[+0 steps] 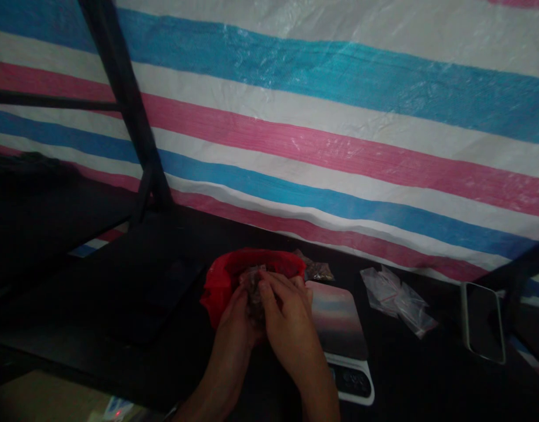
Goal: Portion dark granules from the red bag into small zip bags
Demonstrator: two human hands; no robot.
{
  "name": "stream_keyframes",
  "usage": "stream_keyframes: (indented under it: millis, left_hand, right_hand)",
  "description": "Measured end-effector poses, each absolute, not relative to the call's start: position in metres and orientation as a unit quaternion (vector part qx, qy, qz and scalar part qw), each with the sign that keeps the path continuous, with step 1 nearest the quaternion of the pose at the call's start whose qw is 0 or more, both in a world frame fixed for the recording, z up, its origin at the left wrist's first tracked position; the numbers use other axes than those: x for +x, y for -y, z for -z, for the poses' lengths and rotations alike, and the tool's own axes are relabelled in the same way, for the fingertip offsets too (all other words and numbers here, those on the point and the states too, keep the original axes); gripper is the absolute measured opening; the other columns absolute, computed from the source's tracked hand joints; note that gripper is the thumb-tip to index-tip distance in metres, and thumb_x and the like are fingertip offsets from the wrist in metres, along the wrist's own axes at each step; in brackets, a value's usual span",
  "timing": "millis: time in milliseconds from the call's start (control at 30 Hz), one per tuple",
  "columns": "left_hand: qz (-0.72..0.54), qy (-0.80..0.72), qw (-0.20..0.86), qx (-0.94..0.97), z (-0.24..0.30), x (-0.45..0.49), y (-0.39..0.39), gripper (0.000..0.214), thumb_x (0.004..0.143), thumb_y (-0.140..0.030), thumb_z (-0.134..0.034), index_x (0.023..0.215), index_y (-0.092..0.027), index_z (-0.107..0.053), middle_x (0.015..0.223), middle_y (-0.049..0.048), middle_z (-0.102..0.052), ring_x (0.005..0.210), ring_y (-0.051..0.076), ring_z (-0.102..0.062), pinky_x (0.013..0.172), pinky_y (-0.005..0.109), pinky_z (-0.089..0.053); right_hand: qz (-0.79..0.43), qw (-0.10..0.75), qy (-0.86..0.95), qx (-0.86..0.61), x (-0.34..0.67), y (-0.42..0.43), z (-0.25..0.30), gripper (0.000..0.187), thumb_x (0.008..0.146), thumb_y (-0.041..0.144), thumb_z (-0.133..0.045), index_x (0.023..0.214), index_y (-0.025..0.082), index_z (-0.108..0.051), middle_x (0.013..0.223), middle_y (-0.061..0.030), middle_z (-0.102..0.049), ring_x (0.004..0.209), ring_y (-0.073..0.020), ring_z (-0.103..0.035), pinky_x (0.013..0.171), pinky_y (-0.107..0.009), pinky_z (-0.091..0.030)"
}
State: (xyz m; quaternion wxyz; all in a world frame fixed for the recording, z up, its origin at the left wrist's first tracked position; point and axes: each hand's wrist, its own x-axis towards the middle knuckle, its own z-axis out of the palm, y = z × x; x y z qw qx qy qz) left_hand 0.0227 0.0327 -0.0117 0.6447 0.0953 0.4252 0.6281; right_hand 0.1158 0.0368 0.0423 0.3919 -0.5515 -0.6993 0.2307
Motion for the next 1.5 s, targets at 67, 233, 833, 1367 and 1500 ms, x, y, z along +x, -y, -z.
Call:
stream_keyframes:
  millis: [67,233,833,1367,1500]
  left_hand:
    - [-0.608,-0.430,0.663,0.076,0.008,0.021,-0.034,0.036,0.099,-0.032,-0.062,0.132,-0.022,-0.070,0.130,0.0117,-0.078,0.110,0.025,-0.078,0.089,0.034,-0.063]
    - [-0.596,-0.409,0.690,0.030,-0.005,0.021,-0.040,0.031,0.101,-0.025,-0.053,0.126,-0.017,-0.070,0.127,0.0139,-0.078,0.108,0.024,-0.079,0.096,0.038,-0.063]
    - [-0.613,-0.439,0.466,0.462,-0.025,0.017,-0.023,0.030,0.101,-0.037,-0.058,0.122,-0.027,-0.079,0.131,0.0070,-0.077,0.129,0.025,-0.068,0.115,0.037,-0.050]
    - [-0.599,-0.497,0.338,0.529,-0.006,0.023,-0.012,0.038,0.105,-0.049,-0.048,0.127,-0.022,-0.062,0.102,0.0074,-0.073,0.075,0.019,-0.067,0.069,0.031,-0.052]
    - [-0.596,-0.491,0.333,0.541,-0.004,0.025,-0.010,0.036,0.106,-0.048,-0.048,0.126,-0.022,-0.062,0.097,0.0061,-0.072,0.071,0.017,-0.065,0.067,0.030,-0.053]
  right_hand:
    - [-0.230,0.396,0.698,-0.551,0.118,-0.036,-0.042,0.038,0.107,0.044,-0.049,0.126,0.032,-0.079,0.132,-0.0051,-0.078,0.128,-0.0296,-0.064,0.125,-0.056,-0.022]
    - [-0.234,0.389,0.693,-0.560,0.122,-0.035,-0.036,0.039,0.107,0.047,-0.050,0.130,0.031,-0.078,0.135,-0.0064,-0.076,0.131,-0.0307,-0.062,0.122,-0.057,-0.029]
    - [-0.335,0.526,0.558,-0.547,0.163,-0.028,-0.055,0.039,0.089,0.055,-0.072,0.107,0.021,-0.077,0.095,-0.0070,-0.079,0.091,-0.0253,-0.071,0.086,-0.037,-0.055]
    - [-0.122,0.499,0.466,-0.721,0.275,-0.016,-0.011,0.054,0.082,0.058,-0.063,0.111,0.017,-0.082,0.122,-0.0181,-0.080,0.118,-0.0368,-0.073,0.108,-0.055,-0.053]
    - [-0.109,0.517,0.443,-0.724,0.283,-0.018,-0.008,0.055,0.085,0.061,-0.060,0.108,0.017,-0.082,0.118,-0.0181,-0.081,0.116,-0.0374,-0.073,0.109,-0.055,-0.052]
